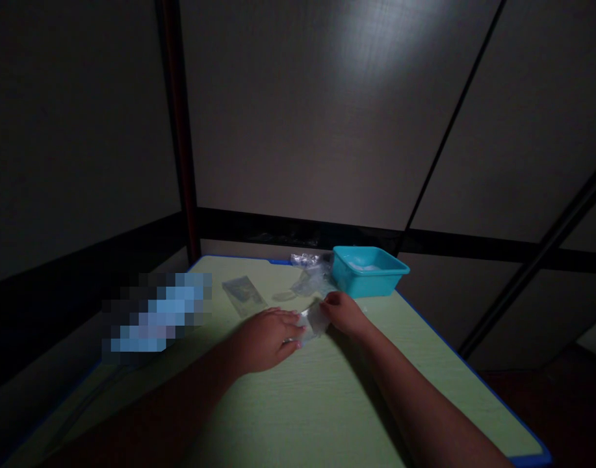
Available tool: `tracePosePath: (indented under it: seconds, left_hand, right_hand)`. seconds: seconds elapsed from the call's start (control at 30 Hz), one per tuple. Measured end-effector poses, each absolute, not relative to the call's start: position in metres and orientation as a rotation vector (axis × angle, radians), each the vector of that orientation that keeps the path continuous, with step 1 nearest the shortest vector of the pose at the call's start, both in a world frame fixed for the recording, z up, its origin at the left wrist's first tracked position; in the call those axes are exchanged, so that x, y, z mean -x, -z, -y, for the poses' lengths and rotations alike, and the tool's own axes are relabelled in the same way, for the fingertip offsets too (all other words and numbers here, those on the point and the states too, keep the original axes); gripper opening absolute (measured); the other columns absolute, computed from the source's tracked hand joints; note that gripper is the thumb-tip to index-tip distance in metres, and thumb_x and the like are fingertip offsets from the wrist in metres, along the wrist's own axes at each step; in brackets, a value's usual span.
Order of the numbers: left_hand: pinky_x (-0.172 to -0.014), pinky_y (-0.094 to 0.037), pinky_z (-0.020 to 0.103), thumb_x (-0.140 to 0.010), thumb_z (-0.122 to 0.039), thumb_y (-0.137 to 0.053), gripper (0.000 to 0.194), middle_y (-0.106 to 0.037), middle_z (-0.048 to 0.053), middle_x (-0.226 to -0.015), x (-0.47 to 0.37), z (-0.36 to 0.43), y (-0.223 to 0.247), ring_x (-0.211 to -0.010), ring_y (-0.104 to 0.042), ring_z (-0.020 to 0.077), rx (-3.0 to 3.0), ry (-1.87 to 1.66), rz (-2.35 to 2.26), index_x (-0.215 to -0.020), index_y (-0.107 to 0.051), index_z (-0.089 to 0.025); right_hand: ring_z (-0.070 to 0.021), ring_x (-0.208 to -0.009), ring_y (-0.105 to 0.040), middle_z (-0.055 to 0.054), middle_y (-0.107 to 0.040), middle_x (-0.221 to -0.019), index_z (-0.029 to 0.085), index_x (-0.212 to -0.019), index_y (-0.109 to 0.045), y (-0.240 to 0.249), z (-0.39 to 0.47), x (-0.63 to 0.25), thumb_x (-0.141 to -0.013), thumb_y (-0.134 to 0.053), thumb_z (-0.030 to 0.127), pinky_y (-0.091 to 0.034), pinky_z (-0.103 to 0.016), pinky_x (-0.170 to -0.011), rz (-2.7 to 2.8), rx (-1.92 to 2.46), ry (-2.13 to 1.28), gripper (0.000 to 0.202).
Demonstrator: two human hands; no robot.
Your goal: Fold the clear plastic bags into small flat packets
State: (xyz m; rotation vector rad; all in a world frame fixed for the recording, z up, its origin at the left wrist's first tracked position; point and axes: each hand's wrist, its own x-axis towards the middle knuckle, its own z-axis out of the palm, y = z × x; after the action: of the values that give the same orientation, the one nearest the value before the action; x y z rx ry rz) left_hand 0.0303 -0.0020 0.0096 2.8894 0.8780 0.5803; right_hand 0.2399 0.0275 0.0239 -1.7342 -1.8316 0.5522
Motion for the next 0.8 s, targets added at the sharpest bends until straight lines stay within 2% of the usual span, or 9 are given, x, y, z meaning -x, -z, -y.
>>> tracePosePath:
  seconds: [0.17,0.23,0.37,0.43,0.7,0.8]
  left_hand:
    - [-0.101,-0.032,0.036,-0.086,-0.033,-0.046,0.037,-0.052,0.003,-0.127,-0.031,0.003,-0.009,-0.117,-0.047,0.0198,-2.859,-0.538,-0.826,-0.122,-0.051,-0.027]
    - [-0.100,-0.033,0.035,-0.086,-0.033,-0.046,0.038,-0.049,0.003,-0.130,-0.030,0.003,-0.008,-0.118,-0.046,0.0198,-2.836,-0.543,-0.825,-0.124,-0.049,-0.028]
    - [-0.100,-0.034,0.034,-0.086,-0.033,-0.046,0.035,-0.047,0.001,-0.131,-0.029,0.003,-0.007,-0.118,-0.045,0.0195,-2.830,-0.538,-0.795,-0.121,-0.051,-0.031]
    - [-0.099,-0.034,0.034,-0.087,-0.034,-0.045,0.034,-0.048,0.001,-0.131,-0.029,0.003,-0.007,-0.118,-0.045,0.0196,-2.837,-0.531,-0.785,-0.120,-0.052,-0.031]
    - [-0.098,-0.035,0.035,-0.085,-0.035,-0.047,0.041,-0.039,0.001,-0.138,-0.028,0.005,-0.010,-0.119,-0.044,0.0215,-2.872,-0.511,-0.838,-0.126,-0.045,-0.032]
    - [-0.100,-0.034,0.036,-0.085,-0.034,-0.047,0.041,-0.044,0.003,-0.134,-0.029,0.006,-0.011,-0.118,-0.045,0.0212,-2.900,-0.514,-0.846,-0.126,-0.046,-0.028]
  right_hand:
    - [-0.0090,-0.045,-0.040,0.000,-0.048,-0.047,0.014,-0.052,-0.053,-0.024,-0.028,-0.245,-0.076,-0.050,0.035,-0.025,-0.022,-0.044,1.881,1.854,-0.514,0.032]
    - [-0.0088,-0.045,-0.040,0.000,-0.051,-0.049,0.013,-0.055,-0.057,-0.020,-0.029,-0.246,-0.073,-0.054,0.035,-0.025,-0.022,-0.044,1.923,1.858,-0.458,0.029]
    - [-0.0099,-0.052,-0.046,-0.002,-0.059,-0.059,0.013,-0.065,-0.061,-0.013,-0.031,-0.248,-0.064,-0.062,0.025,-0.027,-0.021,-0.046,1.968,1.897,-0.336,0.012]
    - [-0.0107,-0.055,-0.048,-0.003,-0.061,-0.065,0.014,-0.071,-0.062,-0.012,-0.031,-0.248,-0.062,-0.063,0.022,-0.028,-0.020,-0.047,1.976,1.906,-0.319,0.013]
    - [-0.0130,-0.060,-0.052,-0.005,-0.063,-0.072,0.015,-0.078,-0.062,-0.013,-0.030,-0.248,-0.064,-0.062,0.024,-0.030,-0.021,-0.050,1.983,1.931,-0.291,0.017]
    - [-0.0121,-0.059,-0.050,-0.005,-0.062,-0.070,0.014,-0.075,-0.061,-0.016,-0.028,-0.247,-0.065,-0.060,0.024,-0.028,-0.021,-0.049,2.021,1.920,-0.281,0.014]
